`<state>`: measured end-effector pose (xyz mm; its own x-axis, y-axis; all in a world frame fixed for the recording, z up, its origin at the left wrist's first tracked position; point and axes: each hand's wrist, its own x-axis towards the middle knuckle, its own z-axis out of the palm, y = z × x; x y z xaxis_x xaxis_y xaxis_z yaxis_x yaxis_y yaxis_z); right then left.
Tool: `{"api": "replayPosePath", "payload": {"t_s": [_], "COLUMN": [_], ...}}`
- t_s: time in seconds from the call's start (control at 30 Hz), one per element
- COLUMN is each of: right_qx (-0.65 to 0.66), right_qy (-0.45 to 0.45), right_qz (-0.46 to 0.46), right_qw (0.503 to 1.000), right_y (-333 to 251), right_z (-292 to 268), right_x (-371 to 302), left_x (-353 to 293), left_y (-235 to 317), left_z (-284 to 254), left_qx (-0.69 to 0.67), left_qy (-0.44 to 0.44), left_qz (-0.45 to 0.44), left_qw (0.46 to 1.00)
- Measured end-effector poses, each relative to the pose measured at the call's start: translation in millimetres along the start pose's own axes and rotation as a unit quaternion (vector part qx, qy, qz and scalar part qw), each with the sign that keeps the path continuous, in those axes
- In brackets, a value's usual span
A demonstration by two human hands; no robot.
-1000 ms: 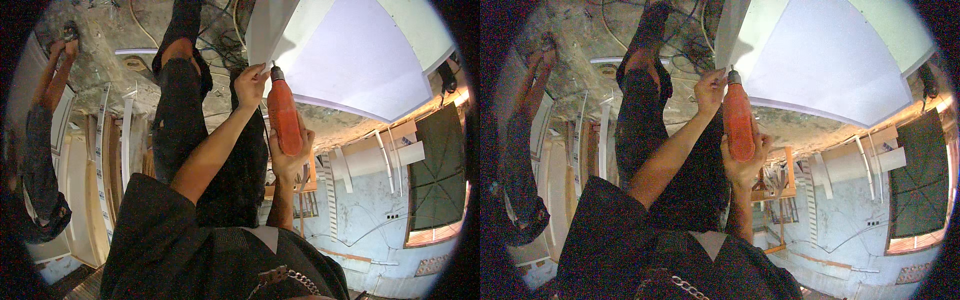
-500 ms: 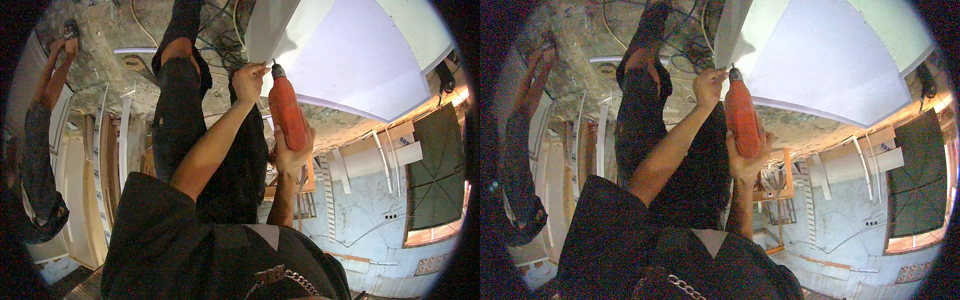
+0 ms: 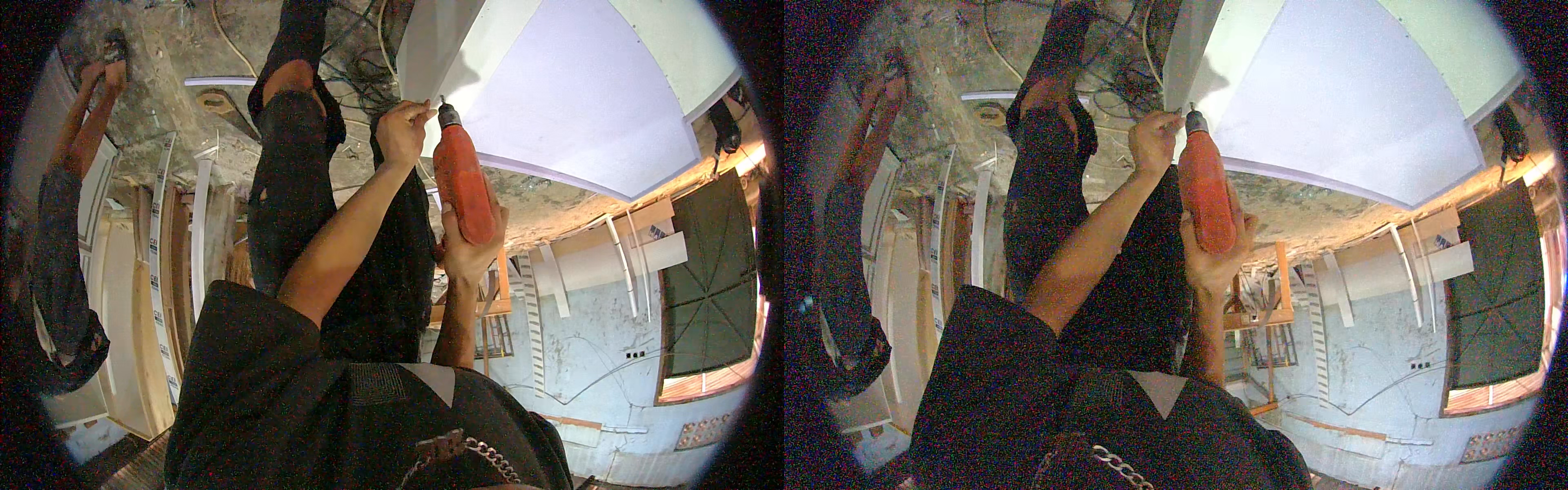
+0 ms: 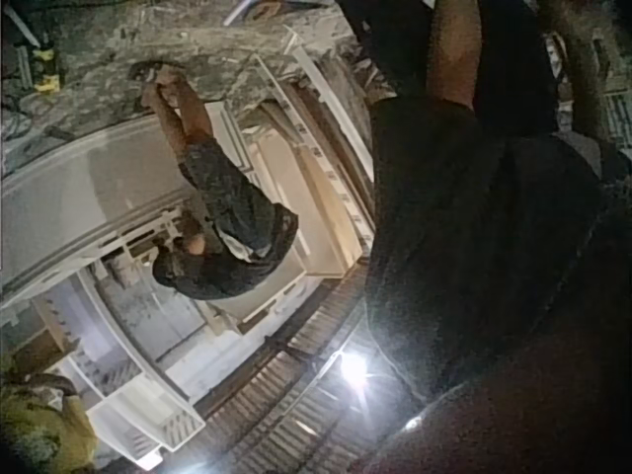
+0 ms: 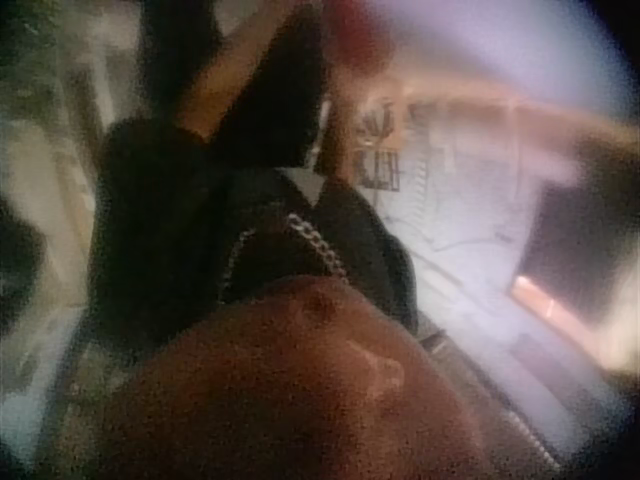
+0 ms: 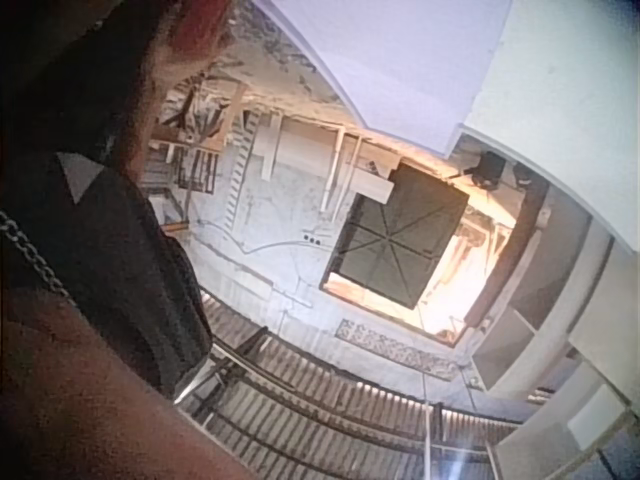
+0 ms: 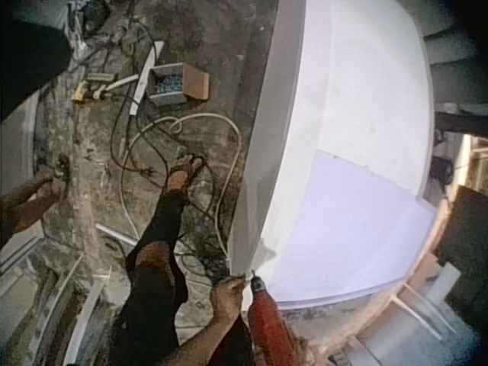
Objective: The person uses an electric drill to secure screws into a white wooden cabinet frame on the floor while being assisted by others.
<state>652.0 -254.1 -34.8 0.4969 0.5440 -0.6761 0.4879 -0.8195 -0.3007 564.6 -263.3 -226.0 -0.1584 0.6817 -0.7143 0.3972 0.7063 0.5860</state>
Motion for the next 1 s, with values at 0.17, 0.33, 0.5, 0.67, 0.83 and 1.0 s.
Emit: {"api": "replayPosePath", "payload": {"t_s": [0.17, 0.33, 0.5, 0.67, 0.83, 1.0], "right_qx": [0.010, -0.014, 0.015, 0.005, -0.060, -0.093], "right_qy": [0.017, 0.008, 0.008, 0.013, 0.001, 0.000], "right_qz": [0.008, -0.005, -0.009, 0.031, -0.004, -0.040], "right_qw": [1.000, 1.000, 1.000, 0.999, 0.998, 0.995], "right_y": [-5.5, -4.9, -8.7, -7.4, -11.5, -13.6], "right_z": [3.2, 2.6, 2.7, 3.5, 2.2, 0.2], "right_x": [-0.4, 0.5, 0.4, 0.0, -0.3, 2.1], "left_x": [0.2, 0.7, 0.3, -0.2, -1.5, -2.3], "left_y": [1.3, 2.2, 0.9, 4.2, 1.9, -3.2], "left_z": [-0.1, -1.9, -1.9, -2.5, 0.1, 1.9], "left_qx": [0.011, 0.003, 0.012, 0.025, -0.028, -0.022], "left_qy": [0.007, -0.007, -0.006, -0.006, 0.002, 0.024], "left_qz": [-0.002, -0.030, -0.029, -0.013, -0.030, 0.016], "left_qw": [1.000, 1.000, 1.000, 1.000, 0.999, 0.999]}}
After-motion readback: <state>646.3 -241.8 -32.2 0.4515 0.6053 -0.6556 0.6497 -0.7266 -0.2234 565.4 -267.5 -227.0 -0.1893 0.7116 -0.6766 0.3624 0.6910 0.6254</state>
